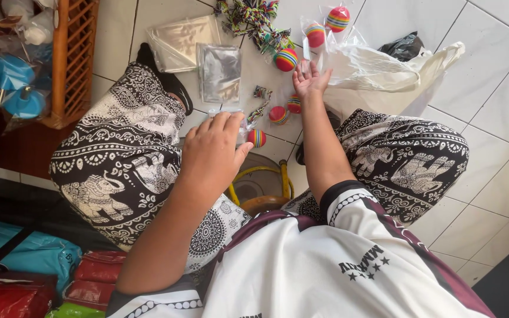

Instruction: Packaging small colorful pet toys into plastic bags

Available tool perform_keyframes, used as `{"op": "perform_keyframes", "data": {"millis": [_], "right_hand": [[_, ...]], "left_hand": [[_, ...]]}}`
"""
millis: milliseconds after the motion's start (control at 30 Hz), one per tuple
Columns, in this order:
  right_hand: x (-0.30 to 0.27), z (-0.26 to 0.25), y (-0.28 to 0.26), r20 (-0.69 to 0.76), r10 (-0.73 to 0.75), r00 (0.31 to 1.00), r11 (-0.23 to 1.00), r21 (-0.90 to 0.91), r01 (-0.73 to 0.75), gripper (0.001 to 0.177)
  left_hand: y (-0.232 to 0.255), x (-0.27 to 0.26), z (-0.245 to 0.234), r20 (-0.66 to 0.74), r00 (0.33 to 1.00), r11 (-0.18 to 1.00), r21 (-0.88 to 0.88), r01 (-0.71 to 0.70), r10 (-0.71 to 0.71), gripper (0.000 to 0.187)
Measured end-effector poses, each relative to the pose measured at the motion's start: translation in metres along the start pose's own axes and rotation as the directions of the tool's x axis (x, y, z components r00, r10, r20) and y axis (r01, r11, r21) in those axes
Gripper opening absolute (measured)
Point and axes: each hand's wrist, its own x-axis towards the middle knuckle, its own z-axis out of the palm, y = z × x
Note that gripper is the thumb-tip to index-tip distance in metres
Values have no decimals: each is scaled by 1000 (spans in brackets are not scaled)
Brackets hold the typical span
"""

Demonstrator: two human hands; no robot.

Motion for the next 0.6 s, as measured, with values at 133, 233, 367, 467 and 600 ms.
{"op": "perform_keyframes", "data": {"millis": [133, 233, 367, 467, 600], "right_hand": [[67, -37, 20, -58, 17, 998, 983, -183, -28, 55], [72, -36, 43, -100, -211, 972, 768, -633, 101, 55], [81, -41, 66, 178, -411, 894, 348, -876, 334, 84], [80, -47, 72, 282, -468, 838, 198, -890, 410, 99], [93, -47, 75, 295, -459, 838, 243, -865, 438, 104]], "left_hand": [[-7, 0, -1, 203, 979, 999, -37, 37, -28, 56], [-9, 0, -5, 236, 971, 995, -78, 57, -38, 53], [-13, -3, -4, 249, 968, 996, -73, 48, -29, 55], [-15, -6, 2, 246, 969, 998, -47, 42, -29, 57], [-10, -6, 0, 217, 976, 999, -15, 29, -25, 60]]}}
